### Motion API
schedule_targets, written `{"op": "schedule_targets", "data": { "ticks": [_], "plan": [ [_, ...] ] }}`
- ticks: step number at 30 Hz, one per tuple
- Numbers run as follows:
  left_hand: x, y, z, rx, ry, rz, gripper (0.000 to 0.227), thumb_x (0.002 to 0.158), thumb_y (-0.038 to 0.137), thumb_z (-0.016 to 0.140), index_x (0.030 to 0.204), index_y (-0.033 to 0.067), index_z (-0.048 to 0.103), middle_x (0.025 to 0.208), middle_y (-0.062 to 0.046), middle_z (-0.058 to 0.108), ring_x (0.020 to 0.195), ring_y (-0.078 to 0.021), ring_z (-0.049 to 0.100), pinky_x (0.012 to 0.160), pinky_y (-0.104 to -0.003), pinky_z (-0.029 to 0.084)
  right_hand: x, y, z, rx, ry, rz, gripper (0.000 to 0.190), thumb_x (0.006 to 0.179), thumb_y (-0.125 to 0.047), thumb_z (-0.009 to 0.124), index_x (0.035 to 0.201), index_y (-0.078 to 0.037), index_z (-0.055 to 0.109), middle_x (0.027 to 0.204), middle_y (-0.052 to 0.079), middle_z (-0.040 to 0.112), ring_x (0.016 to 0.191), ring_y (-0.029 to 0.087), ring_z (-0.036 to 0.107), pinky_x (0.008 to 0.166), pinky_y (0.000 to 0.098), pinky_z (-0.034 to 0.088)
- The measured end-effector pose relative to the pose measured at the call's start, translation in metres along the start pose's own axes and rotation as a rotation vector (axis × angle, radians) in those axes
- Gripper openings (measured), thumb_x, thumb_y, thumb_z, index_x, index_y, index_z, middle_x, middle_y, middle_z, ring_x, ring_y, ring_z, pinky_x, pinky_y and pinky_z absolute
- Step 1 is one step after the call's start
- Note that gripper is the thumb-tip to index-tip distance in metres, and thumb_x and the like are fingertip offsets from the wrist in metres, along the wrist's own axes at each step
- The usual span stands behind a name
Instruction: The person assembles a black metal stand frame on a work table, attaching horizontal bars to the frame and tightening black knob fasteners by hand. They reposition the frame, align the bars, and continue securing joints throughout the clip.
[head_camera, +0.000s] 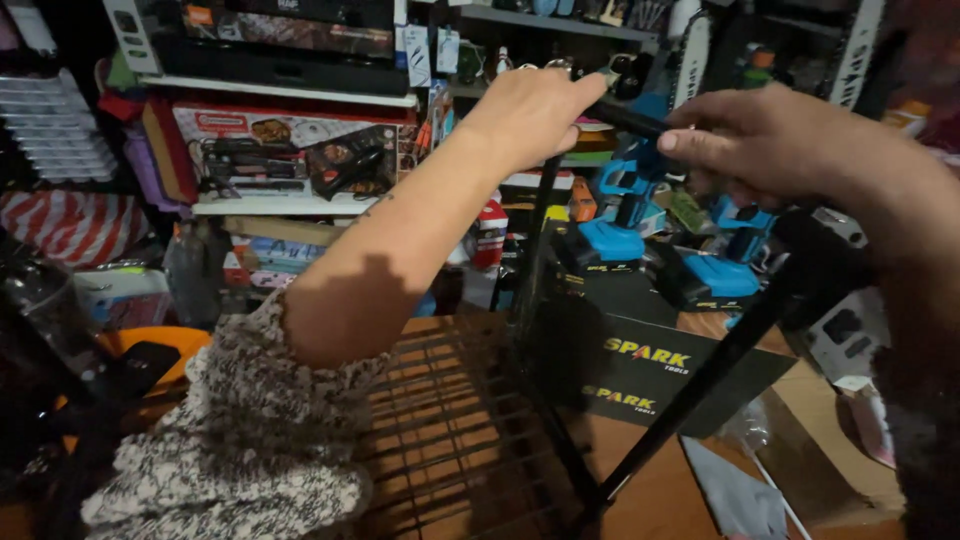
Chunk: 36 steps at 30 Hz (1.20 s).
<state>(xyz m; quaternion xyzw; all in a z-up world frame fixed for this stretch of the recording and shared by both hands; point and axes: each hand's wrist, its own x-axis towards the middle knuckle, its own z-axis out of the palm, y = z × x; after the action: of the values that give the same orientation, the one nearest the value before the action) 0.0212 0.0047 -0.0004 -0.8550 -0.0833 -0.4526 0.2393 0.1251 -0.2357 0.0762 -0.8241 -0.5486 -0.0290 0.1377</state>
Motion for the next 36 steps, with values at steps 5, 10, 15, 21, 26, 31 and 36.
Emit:
{"op": "schedule_targets", "data": {
  "ticks": [5, 10, 15, 21, 26, 31, 36],
  "plan": [
    [-0.001, 0.000, 0.004, 0.039, 0.001, -0.008, 0.025, 0.080, 0.018, 0.071, 0.101, 0.0116, 0.058, 0.080, -0.013, 0.070, 0.068, -0.0380, 0.070, 0.057, -0.048, 0.055, -0.022, 0.012, -0.011, -0.067, 0.069, 0.018, 0.042, 0.108, -0.037, 0.054, 0.139, -0.012, 0.065, 0.086, 0.017, 0.078, 0.058, 0.031, 0.067, 0.053, 0.0414, 0.053],
    [0.003, 0.011, -0.002, 0.175, 0.063, -0.007, 0.028, 0.076, 0.022, 0.074, 0.098, 0.0104, 0.061, 0.089, -0.014, 0.069, 0.070, -0.0353, 0.068, 0.057, -0.045, 0.057, -0.051, 0.027, -0.021, -0.022, 0.107, 0.014, 0.039, 0.111, -0.036, 0.049, 0.135, -0.012, 0.068, 0.062, 0.018, 0.064, 0.050, 0.029, 0.057, 0.047, 0.0412, 0.044],
    [0.018, 0.042, -0.026, 0.065, 0.187, 0.201, 0.028, 0.075, 0.019, 0.073, 0.098, 0.0080, 0.061, 0.091, -0.010, 0.070, 0.081, -0.0313, 0.069, 0.077, -0.041, 0.053, -0.071, 0.056, -0.020, 0.270, 0.281, -0.117, 0.055, 0.109, -0.035, 0.035, 0.148, -0.003, 0.058, 0.110, 0.022, 0.069, 0.089, 0.030, 0.065, 0.072, 0.0469, 0.055],
    [0.035, 0.087, -0.037, -0.428, 0.071, 0.203, 0.025, 0.085, 0.021, 0.068, 0.102, 0.0031, 0.065, 0.094, -0.013, 0.072, 0.073, -0.0343, 0.067, 0.069, -0.046, 0.054, -0.112, 0.067, 0.045, 0.389, 0.978, -0.496, 0.046, 0.122, -0.019, 0.028, 0.149, 0.016, 0.043, 0.143, 0.035, 0.054, 0.117, 0.041, 0.060, 0.092, 0.0443, 0.053],
    [0.049, 0.119, -0.038, -0.508, 0.100, 0.222, 0.024, 0.082, 0.024, 0.070, 0.097, 0.0057, 0.068, 0.084, -0.012, 0.069, 0.071, -0.0356, 0.065, 0.064, -0.046, 0.052, -0.137, 0.030, 0.124, 0.659, 1.317, -0.458, 0.046, 0.107, -0.019, 0.047, 0.149, -0.007, 0.037, 0.139, 0.013, 0.046, 0.122, 0.024, 0.049, 0.108, 0.0372, 0.046],
    [0.058, 0.139, -0.041, -0.593, 0.056, 0.224, 0.033, 0.086, 0.041, 0.072, 0.098, 0.0111, 0.069, 0.081, -0.008, 0.067, 0.070, -0.0326, 0.065, 0.060, -0.047, 0.048, -0.131, 0.000, 0.160, 0.679, 1.274, -0.325, 0.079, 0.086, -0.026, 0.077, 0.151, -0.005, 0.036, 0.139, 0.015, 0.050, 0.124, 0.026, 0.057, 0.112, 0.0383, 0.049],
    [0.052, 0.132, -0.039, -0.622, -0.022, 0.272, 0.041, 0.096, 0.055, 0.057, 0.098, 0.0143, 0.062, 0.085, -0.016, 0.066, 0.088, -0.0448, 0.067, 0.078, -0.056, 0.053, -0.109, -0.008, 0.158, 0.701, 1.243, -0.453, 0.056, 0.106, -0.009, 0.052, 0.153, 0.010, 0.029, 0.121, 0.028, 0.064, 0.097, 0.031, 0.067, 0.083, 0.0411, 0.054]
  ]
}}
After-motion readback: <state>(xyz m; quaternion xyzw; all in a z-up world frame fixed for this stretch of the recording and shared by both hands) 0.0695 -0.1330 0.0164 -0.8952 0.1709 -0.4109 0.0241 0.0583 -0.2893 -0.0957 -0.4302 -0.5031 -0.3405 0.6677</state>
